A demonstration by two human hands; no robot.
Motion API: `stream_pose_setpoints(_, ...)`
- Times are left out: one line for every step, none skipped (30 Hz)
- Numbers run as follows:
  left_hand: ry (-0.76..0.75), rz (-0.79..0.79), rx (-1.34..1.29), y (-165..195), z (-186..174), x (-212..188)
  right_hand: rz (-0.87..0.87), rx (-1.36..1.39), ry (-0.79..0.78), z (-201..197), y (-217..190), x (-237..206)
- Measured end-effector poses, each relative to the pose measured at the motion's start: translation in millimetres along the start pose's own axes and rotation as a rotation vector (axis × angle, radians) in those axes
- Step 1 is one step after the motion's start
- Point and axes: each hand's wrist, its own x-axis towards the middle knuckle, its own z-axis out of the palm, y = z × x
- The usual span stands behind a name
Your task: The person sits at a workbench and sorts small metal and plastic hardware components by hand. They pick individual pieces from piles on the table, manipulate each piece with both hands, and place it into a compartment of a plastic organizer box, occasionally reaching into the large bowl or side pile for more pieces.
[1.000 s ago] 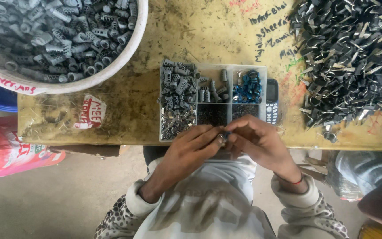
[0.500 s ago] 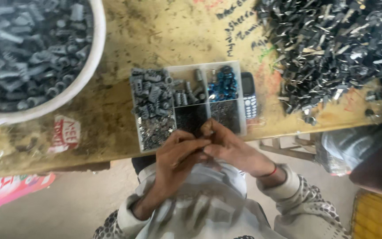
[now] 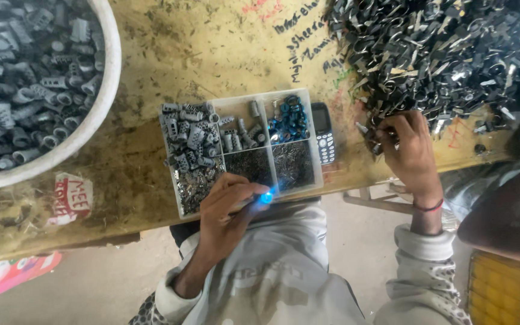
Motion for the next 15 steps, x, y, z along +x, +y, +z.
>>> stream_pose_setpoints(-0.004, -0.007, 0.011, 1, 0, 0, -0.044, -0.040, 0.005, 2, 0, 0)
stream_pose_setpoints(-0.009, -0.011, 0.024, 2, 0, 0, -0.090, -0.078, 0.013, 4, -1, 1)
stream_pose_setpoints(-0.016, -0.013, 0.038, 3, 0, 0, -0.132, -0.116, 0.024, 5, 0, 2)
stream_pose_setpoints(-0.015, -0.008, 0.045, 3, 0, 1, -0.137, -0.137, 0.054, 7, 2, 2)
stream_pose_setpoints(-0.011, -0.002, 0.049, 4, -1, 1, -0.145, -0.162, 0.082, 8, 4, 3)
stream_pose_setpoints(-0.004, 0.003, 0.052, 4, -1, 1, -0.156, -0.186, 0.109, 9, 9, 3)
stream_pose_setpoints(-0.011, -0.006, 0.036, 4, -2, 1, -0.024, 0.032, 0.129, 11, 13, 2)
stream_pose_setpoints(-0.016, -0.013, 0.022, 4, -2, 1, 0.107, 0.252, 0.146, 12, 17, 1)
stream_pose_setpoints(-0.022, -0.020, 0.009, 4, -1, 1, 0.238, 0.473, 0.159, 14, 21, -1)
stream_pose_setpoints(-0.024, -0.034, -0.020, 4, -1, 1, 0.211, 0.641, 0.230, 17, 25, -3)
stream_pose_setpoints(-0.027, -0.048, -0.049, 4, 0, 1, 0.183, 0.811, 0.300, 19, 28, -3)
stream_pose_setpoints(-0.030, -0.059, -0.078, 4, 1, 1, 0.151, 0.981, 0.371, 21, 30, -3)
stream_pose_setpoints(-0.038, -0.043, -0.069, 4, 1, 2, 0.153, 0.971, 0.411, 23, 31, 0)
stream_pose_setpoints(-0.047, -0.026, -0.061, 4, 1, 2, 0.155, 0.960, 0.452, 24, 32, 3)
stream_pose_setpoints(-0.056, -0.007, -0.053, 4, 1, 3, 0.153, 0.992, 0.491, 25, 33, 10)
